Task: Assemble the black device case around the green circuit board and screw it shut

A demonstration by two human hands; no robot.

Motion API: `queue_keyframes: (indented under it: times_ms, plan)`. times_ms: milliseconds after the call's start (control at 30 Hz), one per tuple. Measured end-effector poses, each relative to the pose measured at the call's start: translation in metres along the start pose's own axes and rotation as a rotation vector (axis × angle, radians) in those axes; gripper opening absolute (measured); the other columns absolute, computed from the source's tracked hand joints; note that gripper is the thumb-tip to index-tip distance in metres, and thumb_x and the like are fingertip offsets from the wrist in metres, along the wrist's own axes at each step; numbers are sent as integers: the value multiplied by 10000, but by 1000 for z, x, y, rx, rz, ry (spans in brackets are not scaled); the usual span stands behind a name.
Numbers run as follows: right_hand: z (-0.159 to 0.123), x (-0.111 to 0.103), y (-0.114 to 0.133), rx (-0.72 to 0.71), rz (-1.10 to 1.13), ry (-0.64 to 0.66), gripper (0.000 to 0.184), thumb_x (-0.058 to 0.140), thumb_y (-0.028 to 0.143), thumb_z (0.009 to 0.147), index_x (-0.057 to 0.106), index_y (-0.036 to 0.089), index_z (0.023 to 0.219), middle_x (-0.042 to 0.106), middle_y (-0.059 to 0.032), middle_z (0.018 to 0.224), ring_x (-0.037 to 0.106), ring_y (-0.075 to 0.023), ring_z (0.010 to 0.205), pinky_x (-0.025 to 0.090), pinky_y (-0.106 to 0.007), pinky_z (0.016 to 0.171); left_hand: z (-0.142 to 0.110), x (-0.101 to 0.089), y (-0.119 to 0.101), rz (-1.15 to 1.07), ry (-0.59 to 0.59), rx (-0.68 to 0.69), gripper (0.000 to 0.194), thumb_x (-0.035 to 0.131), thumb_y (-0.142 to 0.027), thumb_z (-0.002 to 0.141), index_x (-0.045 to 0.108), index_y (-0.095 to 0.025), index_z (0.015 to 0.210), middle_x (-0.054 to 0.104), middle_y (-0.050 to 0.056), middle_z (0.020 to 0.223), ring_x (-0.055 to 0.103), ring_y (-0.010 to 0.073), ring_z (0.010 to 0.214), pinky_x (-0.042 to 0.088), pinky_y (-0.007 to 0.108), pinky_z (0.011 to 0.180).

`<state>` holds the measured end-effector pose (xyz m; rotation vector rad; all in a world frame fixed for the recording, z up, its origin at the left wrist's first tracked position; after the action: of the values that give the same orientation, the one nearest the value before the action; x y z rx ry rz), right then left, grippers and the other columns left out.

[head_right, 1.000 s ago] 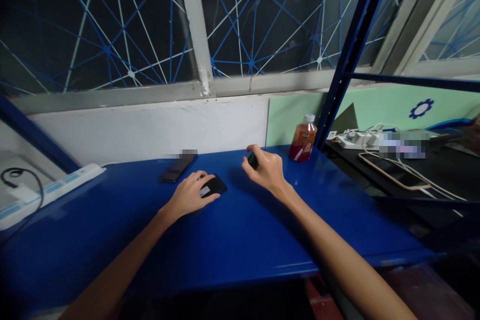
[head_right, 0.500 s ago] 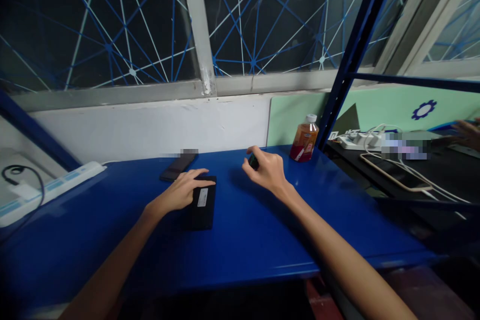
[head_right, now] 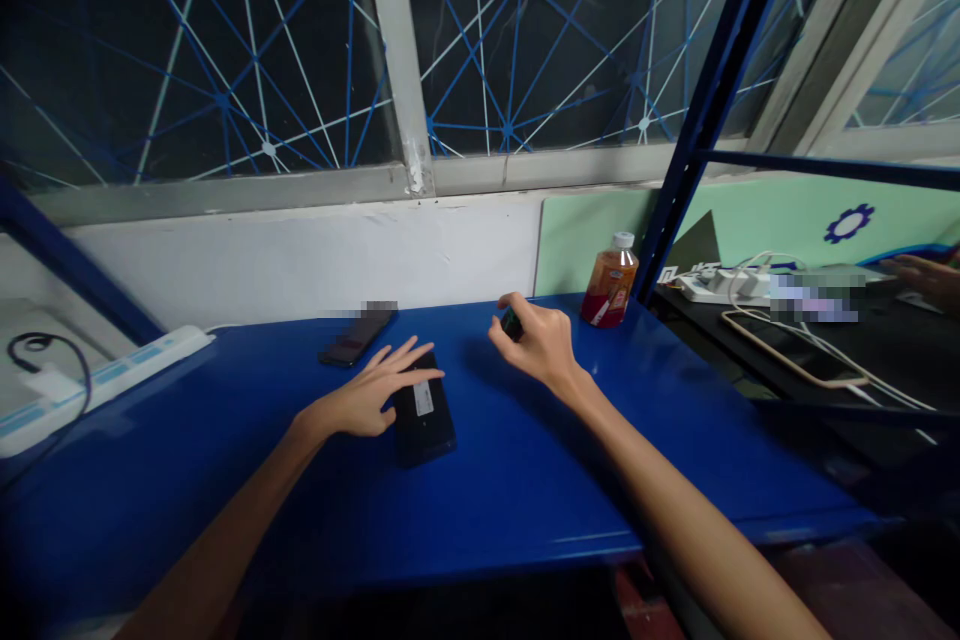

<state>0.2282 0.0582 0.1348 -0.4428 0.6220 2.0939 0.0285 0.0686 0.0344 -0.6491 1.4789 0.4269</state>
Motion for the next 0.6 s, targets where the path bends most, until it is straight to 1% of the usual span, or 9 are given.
queue_keyframes:
  times_ms: [67,133,200,300,400,467,533,600]
  plan:
    - [0,-1,0,-2,2,-2,142,560,301,806,624,193,871,642,14,557,607,-142,497,429,-246,517,2,1,-8,17,-1,21,933,491,45,588,348,-367,1413,97,20,1594,12,349,1451,106,674,1094]
    - [1,-1,0,-2,3,-2,137,558,301,807,622,196,867,641,15,554,603,-140,490,433,-246,514,2,-3,-12,44,-41,14,884,530,17,568,419,-333,1373,109,41,1591,-20,383,1443,70,677,1094]
    - [1,-2,0,-2,3,-6,132,558,303,806,620,200,860,639,18,549,601,-139,486,438,-246,513,1,-8,-12,68,-73,-3,812,581,-37,564,479,-304,1324,168,70,1573,-23,417,1433,43,684,1088]
    - [1,-3,0,-12,10,-21,121,562,300,804,617,203,851,640,22,549,601,-137,486,450,-248,519,-3,-13,-4,87,-76,-48,730,643,-131,565,526,-292,1268,280,102,1520,16,450,1422,19,705,1068]
    - [0,-7,1,-31,37,-58,110,570,289,805,614,205,861,650,25,568,602,-131,492,463,-246,531,-7,-17,10,103,-81,-103,695,703,-211,560,557,-307,1232,322,106,1490,53,461,1415,9,705,1065]
    - [0,-10,2,-45,59,-94,95,582,276,802,611,206,859,652,28,574,601,-125,492,467,-241,535,-10,-19,19,105,-94,-135,664,758,-311,555,586,-314,1197,327,96,1487,61,465,1411,3,694,1072]
    - [-1,-14,3,-54,84,-129,80,594,261,797,610,205,851,651,31,574,597,-119,486,468,-237,535,-12,-19,30,91,-96,-175,678,792,-493,530,617,-297,1155,335,101,1479,62,474,1406,4,691,1074]
    - [0,-18,3,-45,108,-164,71,604,254,792,610,203,840,650,29,577,591,-115,479,467,-237,531,-15,-18,39,76,-95,-206,739,760,-660,505,640,-267,1120,359,128,1452,79,472,1403,9,687,1077]
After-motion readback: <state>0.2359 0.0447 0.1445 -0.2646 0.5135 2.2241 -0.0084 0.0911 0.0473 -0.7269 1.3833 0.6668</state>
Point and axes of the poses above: each hand's wrist, its own z-axis towards the middle knuckle, its own x-axis out of the palm, y = z × x, the point moved 10 cm from there along z, towards the middle knuckle
